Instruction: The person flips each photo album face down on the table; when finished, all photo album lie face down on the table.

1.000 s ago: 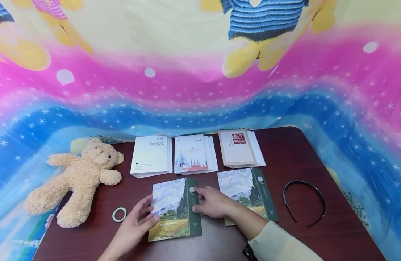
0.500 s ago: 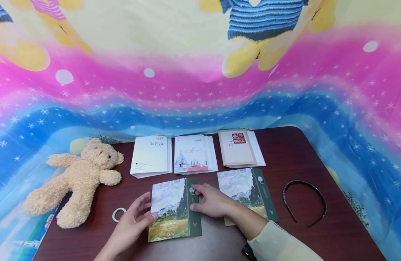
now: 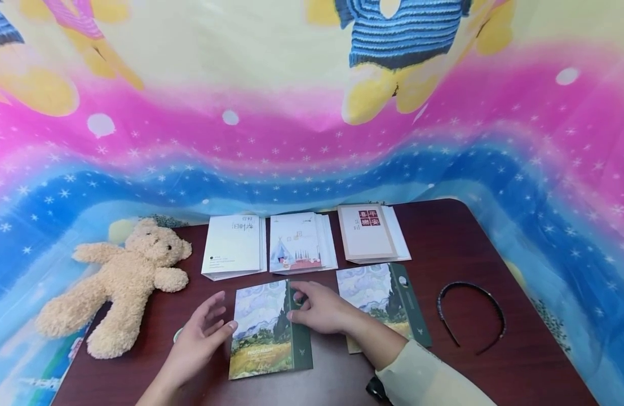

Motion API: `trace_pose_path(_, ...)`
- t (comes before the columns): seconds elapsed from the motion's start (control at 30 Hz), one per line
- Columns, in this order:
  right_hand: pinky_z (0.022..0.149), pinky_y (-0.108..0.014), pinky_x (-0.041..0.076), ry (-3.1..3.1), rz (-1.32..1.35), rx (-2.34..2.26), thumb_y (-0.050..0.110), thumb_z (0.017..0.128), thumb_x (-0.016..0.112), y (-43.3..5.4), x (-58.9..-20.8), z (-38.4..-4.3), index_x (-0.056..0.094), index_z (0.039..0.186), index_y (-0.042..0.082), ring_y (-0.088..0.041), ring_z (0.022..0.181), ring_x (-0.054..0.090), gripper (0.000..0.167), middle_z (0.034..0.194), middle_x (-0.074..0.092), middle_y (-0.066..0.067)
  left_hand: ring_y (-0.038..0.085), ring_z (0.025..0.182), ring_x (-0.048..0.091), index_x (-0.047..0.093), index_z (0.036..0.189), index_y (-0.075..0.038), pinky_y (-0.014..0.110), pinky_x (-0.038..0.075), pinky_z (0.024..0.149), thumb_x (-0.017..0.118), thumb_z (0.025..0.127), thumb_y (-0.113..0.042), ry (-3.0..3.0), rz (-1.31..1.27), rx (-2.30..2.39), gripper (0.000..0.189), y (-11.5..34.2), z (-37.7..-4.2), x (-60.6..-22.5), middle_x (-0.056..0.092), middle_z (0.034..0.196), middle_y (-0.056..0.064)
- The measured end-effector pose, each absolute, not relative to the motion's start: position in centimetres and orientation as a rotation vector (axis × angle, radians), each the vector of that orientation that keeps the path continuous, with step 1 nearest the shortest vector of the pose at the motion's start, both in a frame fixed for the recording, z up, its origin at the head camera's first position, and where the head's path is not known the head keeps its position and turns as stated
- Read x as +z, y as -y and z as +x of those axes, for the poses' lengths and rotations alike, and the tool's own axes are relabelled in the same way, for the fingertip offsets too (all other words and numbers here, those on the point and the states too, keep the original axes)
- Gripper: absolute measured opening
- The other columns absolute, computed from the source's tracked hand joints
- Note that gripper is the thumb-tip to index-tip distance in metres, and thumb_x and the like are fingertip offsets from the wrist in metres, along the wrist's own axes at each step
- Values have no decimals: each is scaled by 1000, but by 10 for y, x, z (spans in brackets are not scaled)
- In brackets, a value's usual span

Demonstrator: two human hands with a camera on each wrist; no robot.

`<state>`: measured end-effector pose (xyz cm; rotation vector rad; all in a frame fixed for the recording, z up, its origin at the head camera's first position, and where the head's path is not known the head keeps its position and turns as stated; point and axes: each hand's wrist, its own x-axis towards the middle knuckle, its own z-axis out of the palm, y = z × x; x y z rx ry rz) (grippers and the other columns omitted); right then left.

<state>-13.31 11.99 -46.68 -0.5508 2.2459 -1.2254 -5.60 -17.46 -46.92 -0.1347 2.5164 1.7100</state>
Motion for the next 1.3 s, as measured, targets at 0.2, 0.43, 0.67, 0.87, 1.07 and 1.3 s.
trace_pose_path(0.2,83,-37,54,-2220,-504,-1312,27,101,70,-114,-468,-134,41,159,10,-16,106,62,67,136,58,-7,42,141,44,41,157,-9,55,44,111,78,95,-19,-2537,-161,1700,73,179,-60,-471,37,158,24)
trace_pose_path(0.43,81,-37,55,-2233,-473,-1410,25,100,71,-107,-467,-141,46,156,9,-19,107,63,64,134,60,-10,42,142,44,42,156,-8,56,43,112,79,94,-17,-2571,-201,1706,72,188,-68,-472,38,158,22)
trace_pose_path(0.67,83,-37,55,-2245,-471,-1428,28,98,73,-98,-461,-149,45,157,9,-17,107,62,68,134,60,-10,42,144,41,40,157,-8,57,40,115,78,95,-19,-2549,-255,1729,74,194,-76,-466,38,160,19)
trace_pose_path(0.87,87,-39,55,-2245,-485,-1439,27,98,72,-88,-456,-157,45,157,9,-18,110,62,67,136,60,-12,42,145,39,39,157,-7,56,38,116,77,96,-18,-2549,-274,1739,73,199,-84,-464,36,161,19)
trace_pose_path(1.07,87,-39,56,-2250,-493,-1438,27,99,72,-76,-447,-164,44,157,11,-18,112,64,67,138,61,-12,42,146,36,36,159,-7,58,38,116,75,97,-22,-2535,-330,1724,75,208,-90,-462,35,162,20)
trace_pose_path(1.3,77,-37,56,-2289,-494,-1406,27,97,74,-63,-443,-173,48,155,14,-16,104,65,65,134,62,-11,42,148,33,32,161,-9,61,38,114,74,97,-26,-2553,-367,1677,78,213,-99,-461,33,164,19)
